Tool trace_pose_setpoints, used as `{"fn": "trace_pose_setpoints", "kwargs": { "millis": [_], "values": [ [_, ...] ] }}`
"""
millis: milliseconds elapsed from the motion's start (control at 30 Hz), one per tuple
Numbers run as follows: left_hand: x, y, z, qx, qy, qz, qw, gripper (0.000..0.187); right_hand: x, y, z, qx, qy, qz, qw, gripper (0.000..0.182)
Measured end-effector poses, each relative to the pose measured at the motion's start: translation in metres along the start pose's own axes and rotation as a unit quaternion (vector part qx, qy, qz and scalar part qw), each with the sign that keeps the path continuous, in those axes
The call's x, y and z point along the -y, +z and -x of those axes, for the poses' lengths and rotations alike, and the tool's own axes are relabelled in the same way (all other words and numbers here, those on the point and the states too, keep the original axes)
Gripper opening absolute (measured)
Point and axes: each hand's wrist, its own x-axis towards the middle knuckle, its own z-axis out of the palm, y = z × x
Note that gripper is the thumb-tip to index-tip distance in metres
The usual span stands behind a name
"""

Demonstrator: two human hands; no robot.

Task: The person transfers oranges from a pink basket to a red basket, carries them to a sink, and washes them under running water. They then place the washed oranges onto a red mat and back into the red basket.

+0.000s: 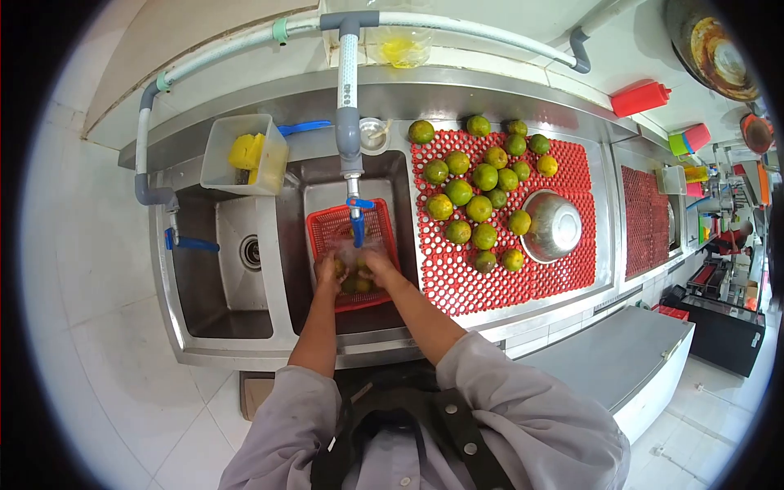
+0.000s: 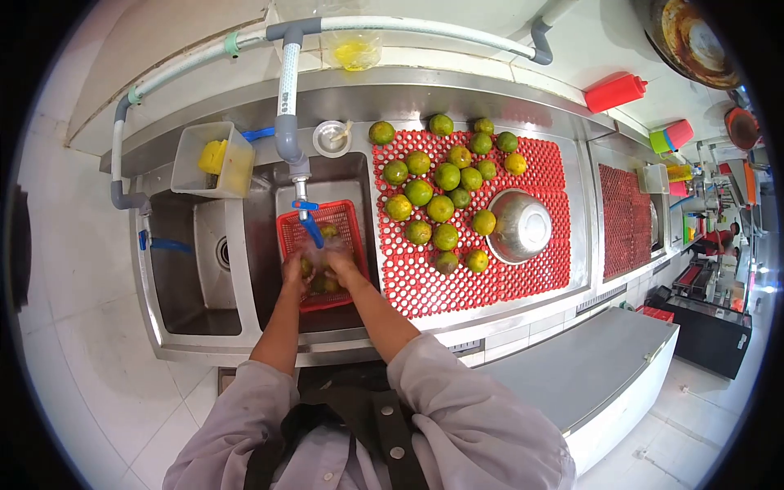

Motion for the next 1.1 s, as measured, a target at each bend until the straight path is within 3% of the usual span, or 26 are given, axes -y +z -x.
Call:
{"fn": "trace_pose_setpoints", "kwargs": {
  "millis": [33,100,133,167,233,267,300,367,400,433,467,500,533,567,633,700,733,767,800,867,900,933,1000,1067,1100],
  "values": [
    [0.009,-0.005,-0.016,0.003,0.004,-0.001,1.000,0.024,-0.002,-0.001,0.002,0.024,-0.029,-0.009,0.999,0.025],
    [0.034,-0.012,-0.053,0.162,0.040,0.075,0.983,0.035,0.000,-0.019,0.020,0.168,-0.020,0.084,0.982,0.021],
    [0.036,-0.009,-0.056,0.166,0.041,0.075,0.982,0.035,0.007,-0.030,0.037,0.166,-0.023,0.084,0.982,0.021],
    [0.038,-0.001,-0.056,0.171,0.070,0.066,0.981,0.032,0.021,-0.044,0.061,0.185,-0.138,0.182,0.956,0.021],
    [0.032,0.016,-0.034,0.181,0.099,0.061,0.977,0.030,0.068,-0.072,0.113,0.171,-0.231,0.219,0.933,0.024],
    [0.013,0.021,0.002,0.170,0.104,-0.047,0.979,0.027,0.096,-0.089,0.126,0.142,-0.214,0.155,0.954,0.027],
    [0.002,0.026,0.024,0.158,0.107,-0.155,0.969,0.025,0.128,-0.103,0.127,0.049,-0.289,0.220,0.931,0.033],
    [0.005,0.028,0.031,0.137,0.097,-0.172,0.971,0.026,0.183,-0.137,0.111,-0.124,-0.381,0.297,0.867,0.040],
    [0.008,0.025,0.034,0.109,0.084,-0.189,0.972,0.028,0.217,-0.138,0.118,-0.158,-0.306,0.235,0.909,0.045],
    [0.011,0.020,0.033,0.111,0.090,-0.190,0.971,0.028,0.241,-0.152,0.100,-0.147,-0.387,0.283,0.865,0.038],
    [0.013,0.011,0.029,0.167,0.014,-0.181,0.969,0.033,0.250,-0.160,0.089,-0.147,-0.391,0.281,0.864,0.038],
    [0.015,0.003,0.029,0.220,-0.064,-0.171,0.958,0.038,0.255,-0.164,0.078,-0.219,-0.548,0.344,0.730,0.034],
    [0.017,0.001,0.034,0.216,-0.061,-0.173,0.959,0.038,0.262,-0.154,0.089,-0.282,-0.675,0.388,0.561,0.031],
    [0.022,0.000,0.040,0.253,-0.051,-0.143,0.955,0.037,0.254,-0.152,0.108,-0.252,-0.638,0.393,0.612,0.027],
    [0.030,0.007,0.068,0.284,-0.047,-0.111,0.951,0.037,0.226,-0.132,0.158,-0.077,-0.461,0.352,0.811,0.024],
    [0.017,0.034,0.127,0.277,-0.088,0.071,0.954,0.038,0.165,-0.132,0.152,0.097,-0.445,0.415,0.788,0.024],
    [0.014,0.042,0.145,0.271,-0.090,0.074,0.955,0.038,0.149,-0.122,0.183,0.112,-0.437,0.446,0.773,0.020],
    [0.013,0.049,0.160,0.301,-0.048,0.027,0.952,0.042,0.126,-0.120,0.188,0.075,-0.474,0.496,0.724,0.021],
    [0.015,0.055,0.169,0.328,-0.010,-0.020,0.945,0.048,0.117,-0.120,0.187,0.086,-0.466,0.497,0.727,0.021],
    [0.019,0.064,0.169,0.391,0.063,-0.129,0.909,0.058,0.089,-0.124,0.193,0.077,-0.419,0.360,0.830,0.019],
    [0.026,0.068,0.161,0.385,0.132,-0.192,0.893,0.058,0.081,-0.127,0.189,0.053,-0.463,0.332,0.820,0.018],
    [0.033,0.069,0.153,0.377,0.203,-0.257,0.866,0.058,0.080,-0.127,0.188,0.032,-0.419,0.332,0.844,0.017],
    [0.034,0.068,0.150,0.386,0.167,-0.230,0.877,0.057,0.078,-0.136,0.175,0.019,-0.425,0.411,0.807,0.016],
    [0.024,0.067,0.140,0.403,0.134,-0.204,0.882,0.056,0.067,-0.128,0.155,0.010,-0.455,0.371,0.809,0.013],
    [0.022,0.056,0.137,0.434,0.067,-0.088,0.894,0.053,0.063,-0.118,0.148,0.016,-0.448,0.341,0.827,0.014]
  ]
}}
